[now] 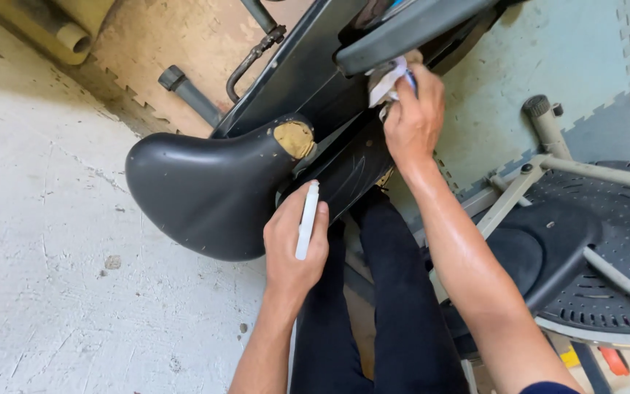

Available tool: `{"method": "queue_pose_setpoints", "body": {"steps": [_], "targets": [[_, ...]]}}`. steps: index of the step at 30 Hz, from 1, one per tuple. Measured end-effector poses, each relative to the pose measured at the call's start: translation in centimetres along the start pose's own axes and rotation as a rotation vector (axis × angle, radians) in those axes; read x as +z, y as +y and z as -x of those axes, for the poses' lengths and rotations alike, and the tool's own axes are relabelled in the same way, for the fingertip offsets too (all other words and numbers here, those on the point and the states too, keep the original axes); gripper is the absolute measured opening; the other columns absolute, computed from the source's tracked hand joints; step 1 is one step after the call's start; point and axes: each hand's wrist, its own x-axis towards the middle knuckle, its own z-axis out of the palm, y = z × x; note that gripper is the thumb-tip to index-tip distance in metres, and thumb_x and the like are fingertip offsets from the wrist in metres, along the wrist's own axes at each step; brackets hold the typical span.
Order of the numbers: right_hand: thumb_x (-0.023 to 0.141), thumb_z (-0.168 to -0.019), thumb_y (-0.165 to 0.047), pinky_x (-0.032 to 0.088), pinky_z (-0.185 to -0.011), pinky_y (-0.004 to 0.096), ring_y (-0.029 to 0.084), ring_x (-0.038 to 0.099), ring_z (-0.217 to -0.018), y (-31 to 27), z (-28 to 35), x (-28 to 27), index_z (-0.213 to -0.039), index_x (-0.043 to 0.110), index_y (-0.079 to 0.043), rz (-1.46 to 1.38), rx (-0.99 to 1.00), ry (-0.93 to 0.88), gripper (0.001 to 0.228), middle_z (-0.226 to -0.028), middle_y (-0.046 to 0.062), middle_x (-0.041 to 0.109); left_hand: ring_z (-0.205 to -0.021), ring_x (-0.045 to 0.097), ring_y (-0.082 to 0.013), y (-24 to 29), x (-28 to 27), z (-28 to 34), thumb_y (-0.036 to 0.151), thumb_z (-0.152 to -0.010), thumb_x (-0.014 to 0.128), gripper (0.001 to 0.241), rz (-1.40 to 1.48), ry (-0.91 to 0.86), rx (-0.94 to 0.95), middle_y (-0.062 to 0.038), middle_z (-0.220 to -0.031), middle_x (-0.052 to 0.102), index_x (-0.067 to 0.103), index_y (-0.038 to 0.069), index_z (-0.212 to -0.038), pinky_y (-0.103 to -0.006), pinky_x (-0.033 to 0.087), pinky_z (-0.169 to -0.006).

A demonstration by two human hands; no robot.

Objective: Cleaning and wiping down various gym equipment using a spray bottle and cloth.

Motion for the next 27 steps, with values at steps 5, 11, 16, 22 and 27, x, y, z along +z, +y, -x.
{"method": "queue_pose_setpoints", "body": {"steps": [5, 11, 16, 22, 27], "targets": [[0.068, -0.097, -0.015, 0.049, -0.098, 0.050, 0.039, 0.053, -0.118, -7.0, 2.8, 4.4, -0.112, 0.066, 0.001, -0.063, 0.027, -0.019, 0.022, -0.125, 0.021, 0.061, -0.106, 0.073, -0.0401, -1.3, -0.1, 0.5, 0.010, -0.097, 0.064, 0.029, 0.014, 0.021, 0.038, -0.026, -0.115, 0.073, 0.067, -0.007, -0.121, -0.0408, 0.056, -0.094], [0.071, -0.086, -0.014, 0.051, -0.091, 0.048, 0.036, 0.058, -0.110, -8.4, 1.1, 3.4, -0.116, 0.067, -0.005, -0.215, -0.118, -0.429, 0.032, -0.118, 0.017, 0.067, -0.105, 0.074, -0.0385, -1.3, -0.8, 1.0, 0.011, -0.096, 0.064, 0.030, 0.008, 0.005, -0.012, -0.025, -0.114, 0.073, 0.067, -0.006, -0.121, -0.0404, 0.056, -0.094], [0.071, -0.090, -0.007, 0.049, -0.085, 0.045, 0.033, 0.058, -0.107, -4.2, -1.5, -0.2, -0.116, 0.072, -0.007, 0.052, -0.087, -0.045, 0.025, -0.121, 0.016, 0.061, -0.105, 0.073, -0.0406, -1.4, -0.6, 0.7, 0.011, -0.096, 0.064, 0.029, 0.003, 0.012, 0.009, -0.026, -0.114, 0.073, 0.068, -0.006, -0.120, -0.0415, 0.056, -0.094], [0.069, -0.078, -0.002, 0.046, -0.079, 0.045, 0.033, 0.057, -0.103, -8.3, 1.4, 1.3, -0.110, 0.071, -0.007, 0.007, -0.039, -0.072, 0.033, -0.117, 0.015, 0.058, -0.106, 0.071, -0.0426, -1.5, -0.4, 0.5, 0.011, -0.097, 0.064, 0.030, 0.023, 0.026, 0.051, -0.026, -0.114, 0.072, 0.067, -0.006, -0.121, -0.0427, 0.056, -0.094], [0.076, -0.075, -0.011, 0.045, -0.075, 0.046, 0.033, 0.058, -0.100, -7.0, 1.4, -0.5, -0.104, 0.071, -0.010, -0.164, -0.199, -0.262, 0.030, -0.112, 0.012, 0.059, -0.105, 0.072, -0.0419, -1.4, -0.3, 0.4, 0.012, -0.096, 0.064, 0.030, 0.025, 0.010, 0.052, -0.026, -0.113, 0.072, 0.067, -0.005, -0.121, -0.0427, 0.056, -0.093]]}}
